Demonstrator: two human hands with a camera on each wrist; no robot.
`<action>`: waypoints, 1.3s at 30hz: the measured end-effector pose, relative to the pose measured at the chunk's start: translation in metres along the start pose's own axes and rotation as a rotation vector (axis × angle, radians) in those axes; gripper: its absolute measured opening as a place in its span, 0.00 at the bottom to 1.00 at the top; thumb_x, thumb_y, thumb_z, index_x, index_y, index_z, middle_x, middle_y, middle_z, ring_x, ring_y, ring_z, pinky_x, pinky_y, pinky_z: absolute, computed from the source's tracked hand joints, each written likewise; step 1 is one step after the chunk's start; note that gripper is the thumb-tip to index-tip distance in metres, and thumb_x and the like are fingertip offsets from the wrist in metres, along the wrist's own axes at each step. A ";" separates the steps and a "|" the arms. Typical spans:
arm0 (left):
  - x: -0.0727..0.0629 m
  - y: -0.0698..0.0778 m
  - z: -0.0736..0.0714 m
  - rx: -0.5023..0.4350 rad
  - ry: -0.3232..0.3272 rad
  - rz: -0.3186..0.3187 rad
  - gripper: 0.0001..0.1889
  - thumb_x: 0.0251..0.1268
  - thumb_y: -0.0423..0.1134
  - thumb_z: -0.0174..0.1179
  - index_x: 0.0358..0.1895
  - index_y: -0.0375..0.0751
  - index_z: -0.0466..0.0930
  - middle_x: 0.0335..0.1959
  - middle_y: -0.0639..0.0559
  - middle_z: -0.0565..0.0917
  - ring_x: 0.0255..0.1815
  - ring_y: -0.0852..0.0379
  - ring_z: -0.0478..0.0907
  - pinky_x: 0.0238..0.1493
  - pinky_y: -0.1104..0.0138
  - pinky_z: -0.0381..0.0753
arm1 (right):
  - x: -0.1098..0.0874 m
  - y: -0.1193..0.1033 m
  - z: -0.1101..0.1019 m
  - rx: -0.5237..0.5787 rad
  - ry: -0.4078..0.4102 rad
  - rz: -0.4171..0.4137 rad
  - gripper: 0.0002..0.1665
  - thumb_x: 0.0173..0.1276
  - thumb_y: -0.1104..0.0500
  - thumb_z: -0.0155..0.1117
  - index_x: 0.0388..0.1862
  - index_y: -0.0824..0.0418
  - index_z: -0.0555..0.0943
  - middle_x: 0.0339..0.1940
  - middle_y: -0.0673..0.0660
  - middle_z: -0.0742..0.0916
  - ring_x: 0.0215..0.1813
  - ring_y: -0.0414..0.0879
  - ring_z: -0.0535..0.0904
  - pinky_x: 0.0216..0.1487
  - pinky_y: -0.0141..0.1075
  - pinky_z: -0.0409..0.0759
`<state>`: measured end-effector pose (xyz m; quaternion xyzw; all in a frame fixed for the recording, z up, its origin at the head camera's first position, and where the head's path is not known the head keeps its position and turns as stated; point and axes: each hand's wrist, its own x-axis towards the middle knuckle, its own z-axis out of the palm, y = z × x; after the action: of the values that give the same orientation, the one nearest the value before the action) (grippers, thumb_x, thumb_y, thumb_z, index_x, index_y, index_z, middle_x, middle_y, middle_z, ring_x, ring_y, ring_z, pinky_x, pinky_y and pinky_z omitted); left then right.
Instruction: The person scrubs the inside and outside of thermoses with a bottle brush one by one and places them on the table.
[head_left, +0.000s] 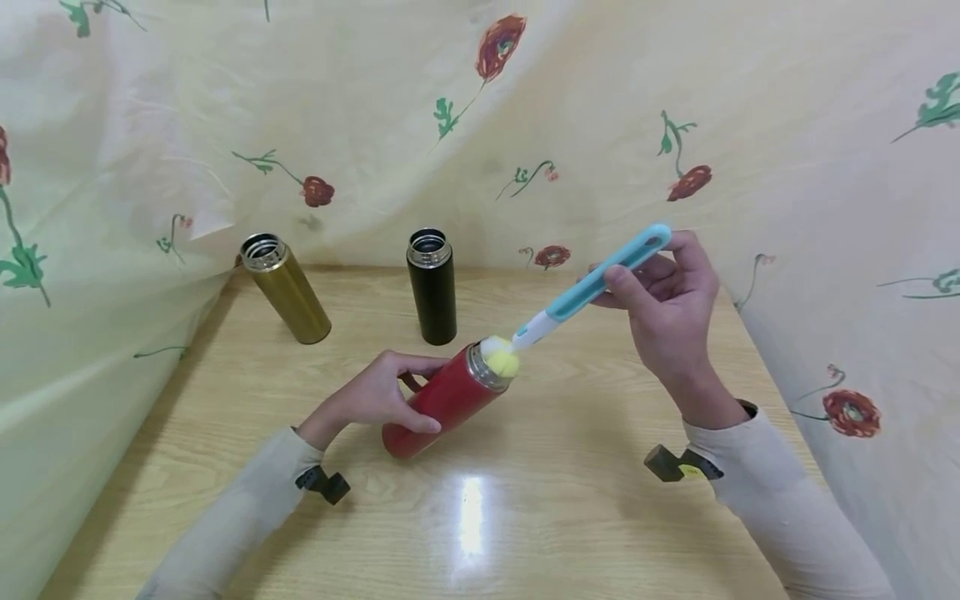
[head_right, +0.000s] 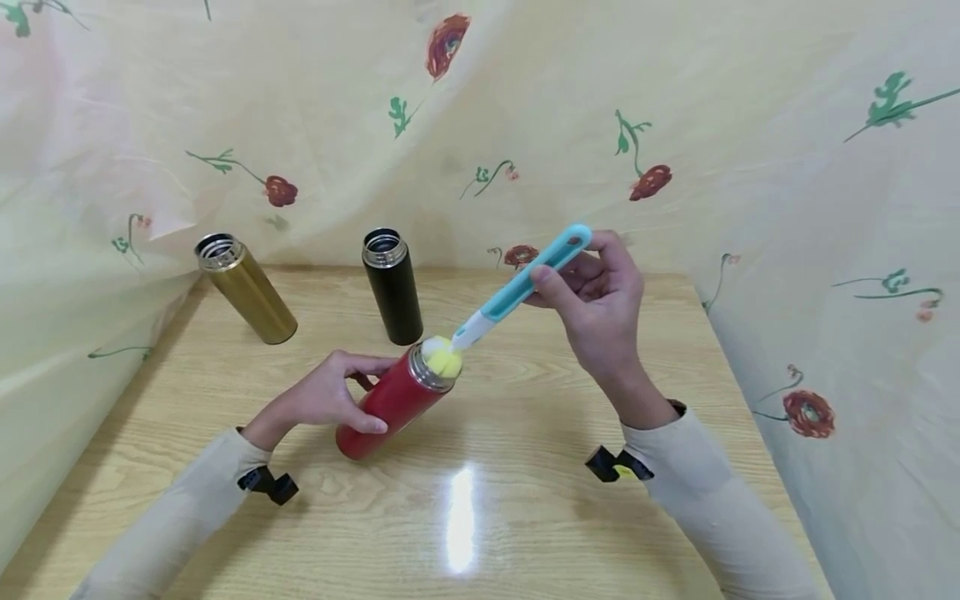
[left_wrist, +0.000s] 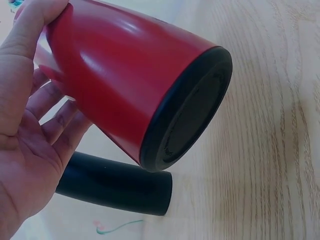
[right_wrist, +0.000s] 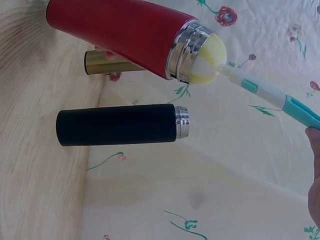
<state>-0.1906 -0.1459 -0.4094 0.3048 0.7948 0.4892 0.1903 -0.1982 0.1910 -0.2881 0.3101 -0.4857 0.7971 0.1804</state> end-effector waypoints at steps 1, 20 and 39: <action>0.000 -0.001 0.000 0.002 -0.001 0.001 0.40 0.51 0.45 0.79 0.70 0.40 0.76 0.56 0.52 0.86 0.55 0.53 0.81 0.49 0.51 0.86 | -0.001 0.001 0.000 -0.008 -0.001 0.002 0.15 0.64 0.76 0.68 0.46 0.77 0.74 0.34 0.68 0.90 0.38 0.56 0.91 0.38 0.46 0.88; 0.000 -0.004 -0.008 0.008 -0.004 -0.033 0.41 0.52 0.46 0.79 0.71 0.43 0.75 0.56 0.52 0.85 0.54 0.51 0.80 0.48 0.49 0.85 | -0.013 0.020 0.002 -0.113 -0.008 0.070 0.12 0.66 0.74 0.67 0.46 0.72 0.76 0.36 0.62 0.90 0.38 0.52 0.91 0.38 0.46 0.88; 0.017 0.009 -0.007 -0.012 -0.013 -0.033 0.40 0.52 0.46 0.79 0.70 0.42 0.75 0.55 0.50 0.84 0.54 0.47 0.79 0.43 0.57 0.88 | -0.045 0.044 0.018 -0.260 -0.018 0.120 0.14 0.65 0.77 0.65 0.46 0.79 0.71 0.37 0.57 0.91 0.36 0.48 0.90 0.34 0.45 0.88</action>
<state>-0.2042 -0.1361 -0.3984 0.2938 0.7954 0.4887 0.2052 -0.1855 0.1554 -0.3415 0.2614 -0.6043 0.7340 0.1666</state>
